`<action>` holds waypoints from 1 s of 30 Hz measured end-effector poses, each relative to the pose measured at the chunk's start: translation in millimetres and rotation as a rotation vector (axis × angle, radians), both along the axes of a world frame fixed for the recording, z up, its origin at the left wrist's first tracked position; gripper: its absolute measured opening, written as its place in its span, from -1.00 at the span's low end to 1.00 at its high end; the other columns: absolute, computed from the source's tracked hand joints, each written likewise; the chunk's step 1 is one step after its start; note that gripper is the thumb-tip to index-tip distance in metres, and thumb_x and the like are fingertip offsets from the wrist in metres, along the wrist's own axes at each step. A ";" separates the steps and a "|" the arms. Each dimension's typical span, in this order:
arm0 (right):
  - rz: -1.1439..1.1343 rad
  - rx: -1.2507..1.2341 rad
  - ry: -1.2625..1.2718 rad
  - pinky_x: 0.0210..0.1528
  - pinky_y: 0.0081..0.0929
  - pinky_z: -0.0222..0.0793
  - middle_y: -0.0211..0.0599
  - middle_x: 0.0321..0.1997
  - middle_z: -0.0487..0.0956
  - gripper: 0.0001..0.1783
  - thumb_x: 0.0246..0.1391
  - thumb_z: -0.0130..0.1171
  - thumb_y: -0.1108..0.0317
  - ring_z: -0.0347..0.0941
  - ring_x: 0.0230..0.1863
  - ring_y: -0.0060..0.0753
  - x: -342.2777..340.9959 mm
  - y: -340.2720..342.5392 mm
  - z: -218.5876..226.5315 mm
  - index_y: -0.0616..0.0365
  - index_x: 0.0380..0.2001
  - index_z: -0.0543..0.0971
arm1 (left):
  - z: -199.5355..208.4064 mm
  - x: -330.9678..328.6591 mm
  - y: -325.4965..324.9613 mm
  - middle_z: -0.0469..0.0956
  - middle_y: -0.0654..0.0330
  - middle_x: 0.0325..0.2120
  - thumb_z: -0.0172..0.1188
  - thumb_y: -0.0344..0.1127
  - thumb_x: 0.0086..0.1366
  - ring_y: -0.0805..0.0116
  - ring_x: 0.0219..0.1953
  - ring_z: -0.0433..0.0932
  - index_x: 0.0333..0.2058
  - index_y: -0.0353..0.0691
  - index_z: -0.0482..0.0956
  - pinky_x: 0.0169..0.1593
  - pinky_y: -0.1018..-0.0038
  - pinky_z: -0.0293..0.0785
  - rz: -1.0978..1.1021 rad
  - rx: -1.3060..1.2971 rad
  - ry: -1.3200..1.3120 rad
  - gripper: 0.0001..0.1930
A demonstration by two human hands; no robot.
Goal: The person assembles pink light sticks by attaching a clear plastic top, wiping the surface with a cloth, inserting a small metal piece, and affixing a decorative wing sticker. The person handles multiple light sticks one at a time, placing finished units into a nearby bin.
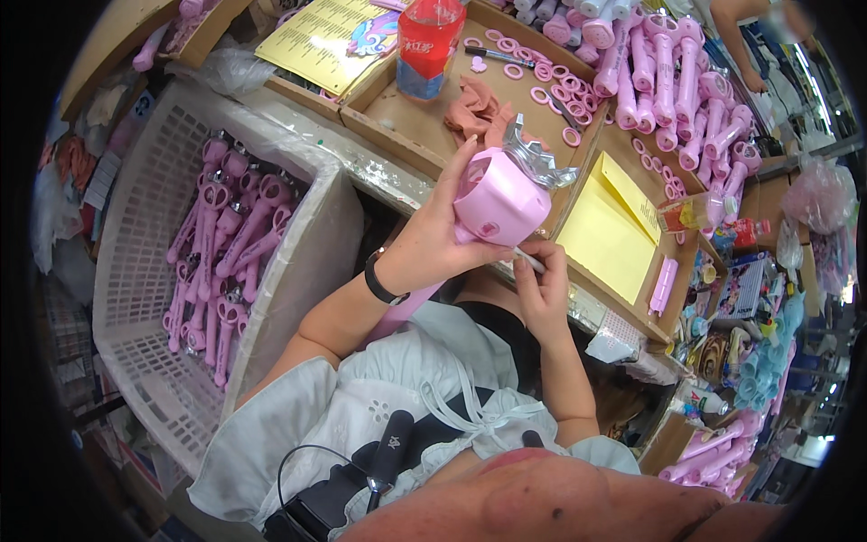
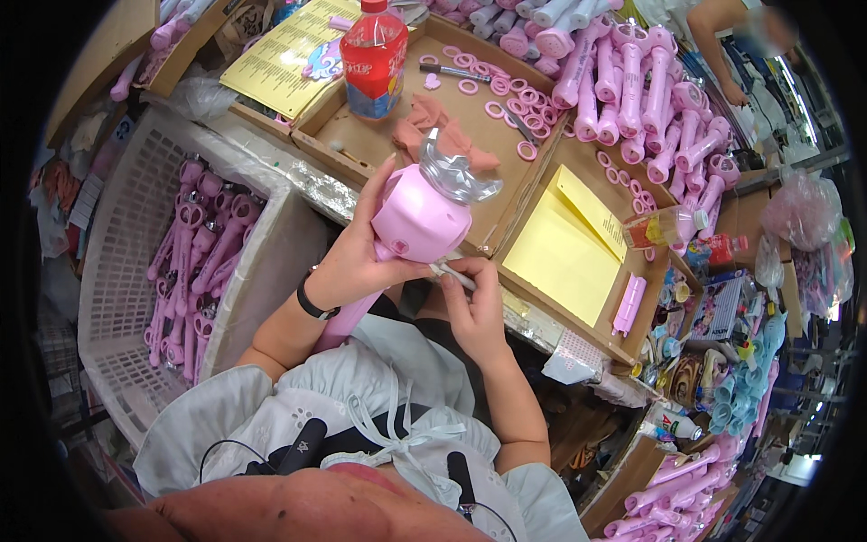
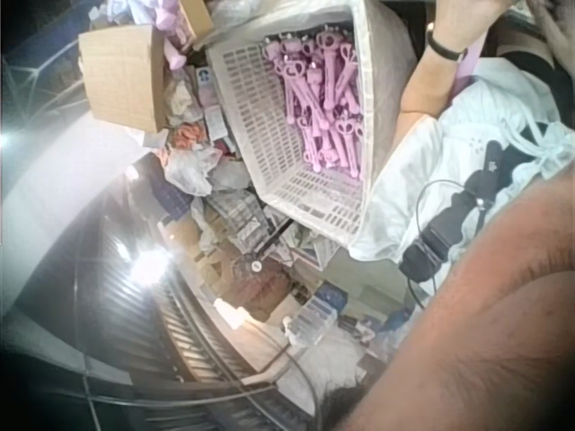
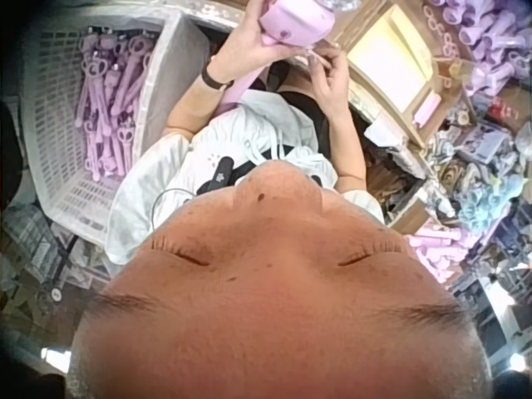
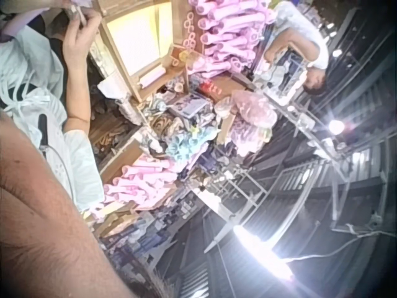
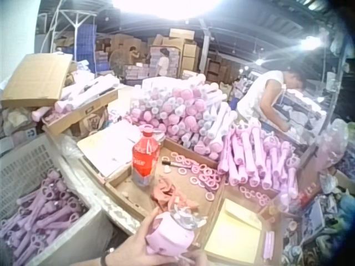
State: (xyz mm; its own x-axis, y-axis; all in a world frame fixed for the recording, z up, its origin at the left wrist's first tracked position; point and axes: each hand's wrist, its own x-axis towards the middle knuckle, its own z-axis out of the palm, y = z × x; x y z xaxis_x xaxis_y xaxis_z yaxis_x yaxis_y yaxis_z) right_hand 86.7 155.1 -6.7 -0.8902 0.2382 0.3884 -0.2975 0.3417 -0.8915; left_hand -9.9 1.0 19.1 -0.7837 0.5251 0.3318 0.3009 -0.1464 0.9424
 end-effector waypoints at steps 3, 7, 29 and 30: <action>-0.113 0.356 0.094 -0.54 -0.68 0.24 -0.48 -0.63 0.37 -0.83 0.15 0.06 0.34 0.27 -0.62 -0.68 1.8 4.7 -5.0 0.24 -0.32 0.42 | 0.4 1.2 0.2 0.19 -0.08 0.13 0.47 -0.26 -0.14 0.12 0.17 0.23 0.28 -0.21 -0.23 0.19 0.33 0.16 0.009 -0.031 0.015 0.15; 0.012 -0.202 -0.362 -0.51 -0.61 0.28 -0.39 -0.60 0.40 -0.87 0.11 0.08 0.43 0.34 -0.56 -0.61 6.9 10.4 1.8 0.27 -0.31 0.43 | -1.9 -1.9 2.5 0.14 -0.04 0.16 0.45 -0.32 -0.13 0.17 0.20 0.18 0.28 -0.21 -0.25 0.20 0.34 0.13 -0.031 -0.038 0.000 0.14; -0.293 0.552 0.151 -0.56 -0.44 0.28 -0.31 -0.56 0.46 -0.84 -0.13 0.23 0.49 0.41 -0.59 -0.28 -6.7 -13.3 32.1 0.16 -0.41 0.49 | -23.8 -30.7 -1.4 0.40 0.17 -0.15 0.27 -0.07 0.12 0.40 -0.26 0.50 0.17 -0.19 0.06 -0.29 0.49 0.50 -0.235 0.189 -0.649 -0.25; -0.290 0.571 0.164 -0.56 -0.44 0.28 -0.31 -0.57 0.45 -0.84 -0.14 0.24 0.50 0.41 -0.59 -0.28 -7.1 -12.8 32.3 0.16 -0.41 0.49 | -24.5 -29.3 0.2 0.42 0.16 -0.16 0.25 -0.04 0.13 0.39 -0.29 0.51 0.17 -0.21 0.07 -0.34 0.48 0.52 -0.232 0.188 -0.601 -0.25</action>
